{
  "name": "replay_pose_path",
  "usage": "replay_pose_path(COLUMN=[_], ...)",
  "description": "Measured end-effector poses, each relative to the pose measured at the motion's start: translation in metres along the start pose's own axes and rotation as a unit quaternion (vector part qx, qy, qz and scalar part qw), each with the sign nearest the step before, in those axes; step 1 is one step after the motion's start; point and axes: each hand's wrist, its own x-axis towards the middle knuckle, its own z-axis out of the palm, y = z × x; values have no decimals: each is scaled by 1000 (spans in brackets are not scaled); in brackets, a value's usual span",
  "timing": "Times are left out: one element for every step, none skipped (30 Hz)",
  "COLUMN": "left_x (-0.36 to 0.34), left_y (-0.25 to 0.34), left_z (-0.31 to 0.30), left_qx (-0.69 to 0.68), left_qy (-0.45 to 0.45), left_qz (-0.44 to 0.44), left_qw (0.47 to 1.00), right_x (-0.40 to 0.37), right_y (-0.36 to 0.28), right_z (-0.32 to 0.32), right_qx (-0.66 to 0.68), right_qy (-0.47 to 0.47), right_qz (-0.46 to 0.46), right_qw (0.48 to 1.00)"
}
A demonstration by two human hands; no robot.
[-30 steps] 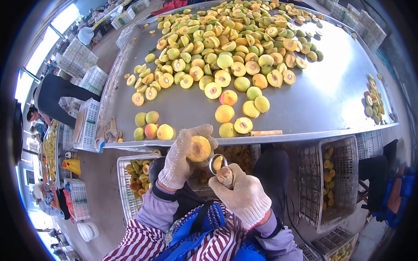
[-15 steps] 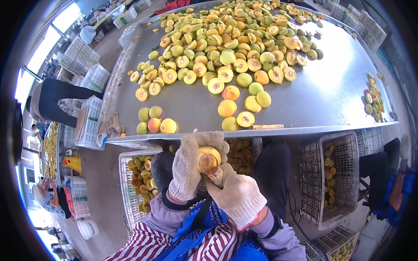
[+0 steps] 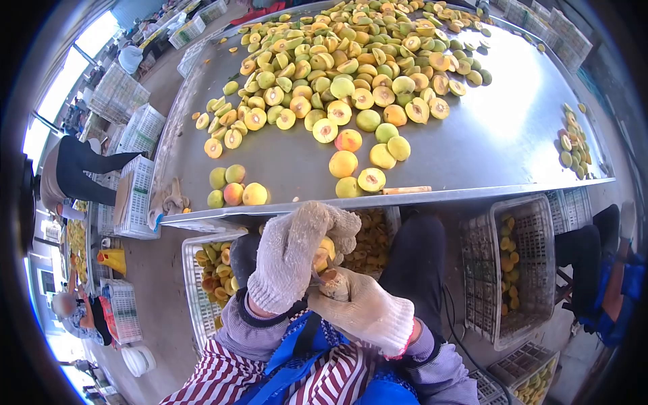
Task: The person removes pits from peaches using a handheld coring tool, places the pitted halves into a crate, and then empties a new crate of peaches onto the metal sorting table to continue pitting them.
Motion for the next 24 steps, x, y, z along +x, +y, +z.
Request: replay_pose_path(left_x=[0, 1, 2, 3, 4, 6, 10, 12, 9, 3, -2, -6, -14, -20, -23, -24, -21, -17, -18, -17, -14, -11, -8, -6], left_y=[1, 0, -1, -2, -1, 1, 3, 8, 7, 3, -2, -12, -14, -21, -26, -29, -29, -27, -17, -18, -19, -15, -7, -3], left_z=[2, 2, 3, 3, 2, 2, 1, -7, -5, -1, 3, 4, 17, 23, 25, 22, 18, 12, 11, 7, 3, 1, -1, -2], left_qx=[43, 43, 123, 200, 201, 175, 148, 18, 18, -119, -255, -242, -184, -172, -161, -162, -55, 55, 74, 54, 31, 33, 47, 61], left_qy=[9, 7, 17, 27, 26, -4, -33, -100, -99, -71, -43, -54, 22, 52, 84, 90, 84, 78, 73, 45, 15, 20, -9, -41], left_qz=[40, 40, 112, 183, 183, 106, 31, -77, -76, -48, -19, 19, 34, 38, 40, 38, 105, 171, 174, 135, 97, 98, 42, -13], left_qw=[998, 998, 986, 962, 962, 979, 988, 992, 992, 989, 966, 969, 982, 983, 982, 982, 989, 981, 979, 988, 995, 994, 998, 997], right_x=[-2, -4, -6, -8, -8, -8, -7, -8, -9, -8, -7, -5, -4, -4, -5, -6, -8, -10, -12, -12, -12, -13, -14, -13], right_y=[-7, -21, -28, -28, -26, -24, -24, -23, -22, -22, -23, -24, -24, -21, -17, -12, -12, -14, -16, -16, -20, -23, -24, -20], right_z=[-6, -15, -20, -14, -12, -11, -11, -12, -13, -14, -15, -16, -16, -15, -12, -9, -9, -11, -13, -11, -10, -8, -7, -9], right_qx=[0, 51, 100, 108, 109, 145, 179, 178, 183, 187, 186, 188, 189, 188, 160, 132, 128, 161, 194, 208, 205, 194, 184, 206], right_qy=[1, -58, -117, -91, -91, -78, -64, -65, -59, -53, -53, -44, -36, -36, -32, -30, -38, -48, -59, -56, -63, -48, -33, -40], right_qz=[0, 89, 178, 140, 140, 147, 152, 153, 144, 132, 130, 133, 138, 138, 143, 150, 151, 151, 152, 152, 150, 159, 169, 166], right_qw=[1000, 993, 972, 980, 980, 975, 970, 970, 971, 972, 972, 972, 972, 972, 976, 979, 979, 974, 967, 965, 965, 967, 968, 964])
